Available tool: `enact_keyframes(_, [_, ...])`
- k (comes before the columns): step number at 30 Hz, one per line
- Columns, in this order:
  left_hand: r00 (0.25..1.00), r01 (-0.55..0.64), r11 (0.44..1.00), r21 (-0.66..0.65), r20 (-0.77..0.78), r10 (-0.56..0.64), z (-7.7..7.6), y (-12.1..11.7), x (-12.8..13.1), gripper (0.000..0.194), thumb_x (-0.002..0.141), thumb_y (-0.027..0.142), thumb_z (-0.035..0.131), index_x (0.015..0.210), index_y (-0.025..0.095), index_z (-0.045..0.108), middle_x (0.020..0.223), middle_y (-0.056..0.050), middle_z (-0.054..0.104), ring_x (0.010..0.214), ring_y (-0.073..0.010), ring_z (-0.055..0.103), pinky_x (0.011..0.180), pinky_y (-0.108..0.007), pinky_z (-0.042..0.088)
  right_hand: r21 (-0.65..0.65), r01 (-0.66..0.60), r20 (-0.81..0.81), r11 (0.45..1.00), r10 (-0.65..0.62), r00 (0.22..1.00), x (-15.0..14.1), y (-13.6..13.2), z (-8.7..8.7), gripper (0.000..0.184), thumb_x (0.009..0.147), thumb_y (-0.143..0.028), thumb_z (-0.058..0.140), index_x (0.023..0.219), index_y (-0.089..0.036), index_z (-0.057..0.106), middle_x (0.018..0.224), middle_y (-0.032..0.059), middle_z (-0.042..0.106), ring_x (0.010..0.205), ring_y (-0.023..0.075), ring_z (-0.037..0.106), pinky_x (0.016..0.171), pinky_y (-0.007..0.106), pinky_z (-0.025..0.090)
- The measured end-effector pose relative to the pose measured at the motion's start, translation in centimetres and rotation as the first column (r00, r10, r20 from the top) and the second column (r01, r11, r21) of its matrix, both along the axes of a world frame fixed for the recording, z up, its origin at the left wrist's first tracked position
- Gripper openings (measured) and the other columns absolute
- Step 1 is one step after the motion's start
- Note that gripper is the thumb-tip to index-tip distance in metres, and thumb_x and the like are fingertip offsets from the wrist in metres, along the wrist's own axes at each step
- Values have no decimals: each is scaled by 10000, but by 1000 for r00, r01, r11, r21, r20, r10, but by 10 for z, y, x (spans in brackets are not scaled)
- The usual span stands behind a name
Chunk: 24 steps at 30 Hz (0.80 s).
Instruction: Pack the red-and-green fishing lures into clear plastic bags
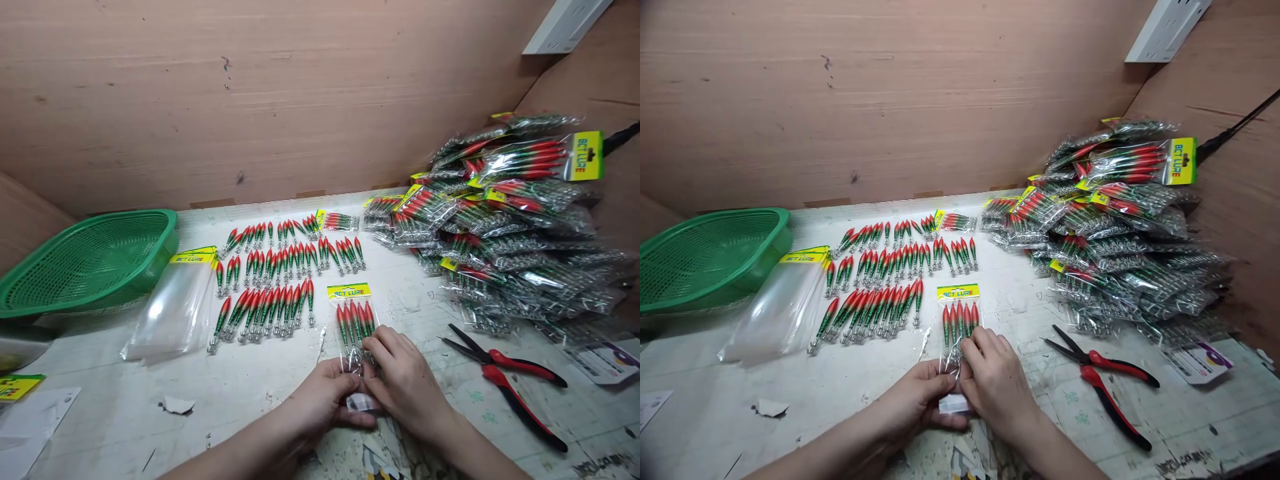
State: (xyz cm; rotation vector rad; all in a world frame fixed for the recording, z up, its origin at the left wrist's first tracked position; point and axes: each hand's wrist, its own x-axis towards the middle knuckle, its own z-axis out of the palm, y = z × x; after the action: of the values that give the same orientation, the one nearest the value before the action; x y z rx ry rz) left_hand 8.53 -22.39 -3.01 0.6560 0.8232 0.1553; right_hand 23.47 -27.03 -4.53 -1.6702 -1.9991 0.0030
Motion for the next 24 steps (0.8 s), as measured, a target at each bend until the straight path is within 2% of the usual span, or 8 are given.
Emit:
enact_keyframes(2, [987,111,990,90,-127,-99,1,1,-4,198,748,343,601,799,155,563,697,-60,646,650,-177,635,640,-320,502,-2,2,1,1000,-2,1000,0,0,-1,147,795,-98,454,860,-168,566,792,49,522,725,181,483,634,293,396])
enact_keyframes(4, [927,252,895,369,-356,-114,3,4,-10,225,752,395,597,766,182,529,608,-48,611,596,-205,608,621,-363,492,1,-9,9,1000,9,1000,0,-1,-1,151,790,-87,455,857,-166,564,791,51,522,736,186,482,634,294,392])
enact_keyframes(6, [877,348,616,707,-477,53,4,10,-14,200,723,371,633,769,197,546,664,-70,616,689,-255,605,682,-416,482,14,-26,26,1000,26,999,0,-1,-2,170,789,-71,444,858,-164,568,787,53,520,751,191,483,640,296,389])
enact_keyframes(8, [907,345,284,895,-395,143,3,15,-14,205,703,292,648,880,198,605,915,-128,650,926,-316,580,820,-471,450,31,-40,37,999,39,999,0,-1,-2,191,794,-66,427,868,-160,576,792,58,522,762,196,479,653,305,389])
enact_keyframes(10, [960,273,93,958,-278,46,-1,20,-11,336,727,209,603,1063,196,610,1200,-155,589,1157,-337,485,966,-500,376,40,-47,36,998,46,998,0,-2,-2,199,804,-71,415,876,-153,581,799,64,526,760,198,470,658,314,387])
enact_keyframes(12, [977,208,33,978,-206,-59,-6,24,-6,426,762,148,540,1185,180,575,1322,-155,523,1275,-310,405,1072,-485,280,37,-48,29,998,47,998,1,-1,-2,185,817,-86,420,873,-153,583,803,66,531,758,199,462,658,318,386])
enact_keyframes(14, [978,190,29,981,-187,-94,-10,27,-2,442,781,119,495,1215,158,569,1318,-164,533,1291,-296,403,1106,-469,239,24,-41,18,999,40,999,2,-1,-3,160,832,-103,437,866,-157,583,806,65,535,762,198,457,662,318,387])
enact_keyframes(24, [967,234,-47,971,-237,-89,-13,29,-4,507,730,74,510,1230,144,564,1299,-170,559,1290,-299,416,1127,-469,192,-13,-11,-5,1000,11,1000,0,0,-6,122,831,-111,463,858,-160,572,837,68,543,782,200,447,668,328,372])
